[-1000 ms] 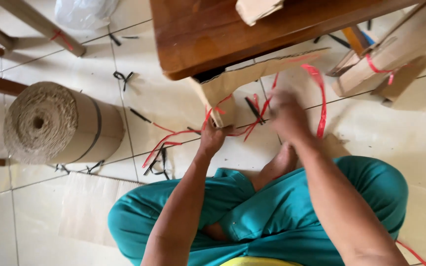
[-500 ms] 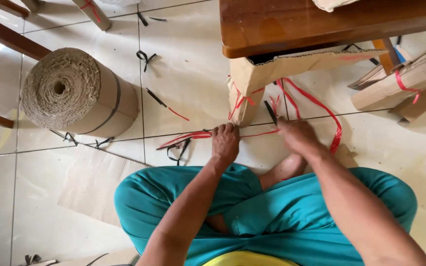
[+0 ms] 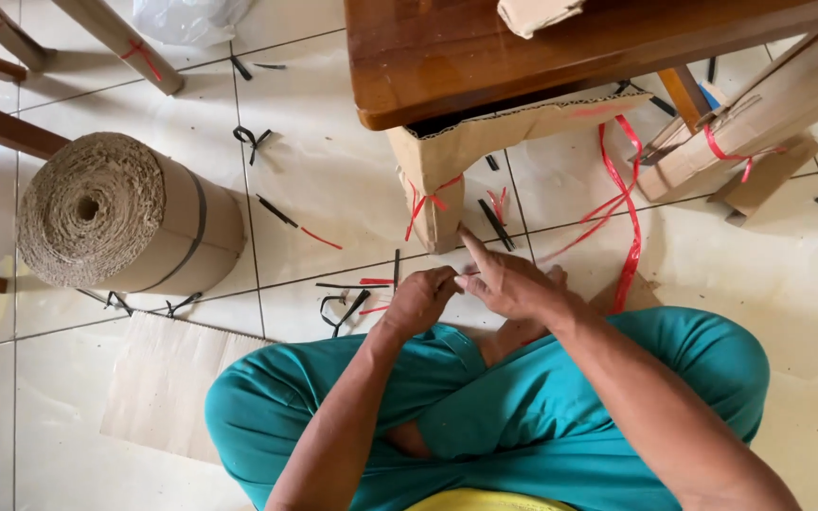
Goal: The person sits on the floor and ties red plastic cord around the legs of a wooden stool that are wrapped in cardboard. They wrap the cord around each leg and tie knots to secure the cardboard in place.
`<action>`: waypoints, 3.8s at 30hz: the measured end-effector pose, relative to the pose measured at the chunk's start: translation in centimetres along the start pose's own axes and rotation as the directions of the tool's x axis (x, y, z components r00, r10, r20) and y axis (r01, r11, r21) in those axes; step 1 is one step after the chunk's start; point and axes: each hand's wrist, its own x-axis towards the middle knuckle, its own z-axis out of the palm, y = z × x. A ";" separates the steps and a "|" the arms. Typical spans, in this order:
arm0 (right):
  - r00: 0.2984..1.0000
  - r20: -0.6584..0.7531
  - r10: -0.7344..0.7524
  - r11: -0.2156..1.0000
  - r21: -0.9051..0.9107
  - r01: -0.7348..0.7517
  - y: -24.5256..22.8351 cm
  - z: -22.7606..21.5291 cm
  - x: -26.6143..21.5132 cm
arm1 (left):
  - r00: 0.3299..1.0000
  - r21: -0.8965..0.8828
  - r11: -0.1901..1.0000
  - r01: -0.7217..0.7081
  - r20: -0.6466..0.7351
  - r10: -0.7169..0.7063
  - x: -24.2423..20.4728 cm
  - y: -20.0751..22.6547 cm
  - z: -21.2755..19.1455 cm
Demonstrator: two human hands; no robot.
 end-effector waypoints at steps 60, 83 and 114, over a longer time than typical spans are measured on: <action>0.840 -0.542 0.016 0.984 -0.143 -0.110 12.5 9.9 16.0 | 0.747 -0.044 0.780 0.624 -0.261 -0.612 6.5 -12.2 2.7; 0.879 -0.464 0.111 0.992 0.107 -0.069 4.5 14.0 7.9 | 0.871 0.089 0.887 0.453 -0.253 -0.420 4.4 -0.4 0.6; 0.899 -0.380 0.219 0.934 0.349 -0.080 2.1 8.0 2.7 | 0.946 -0.188 0.965 0.182 -0.235 -0.225 1.0 -9.8 7.7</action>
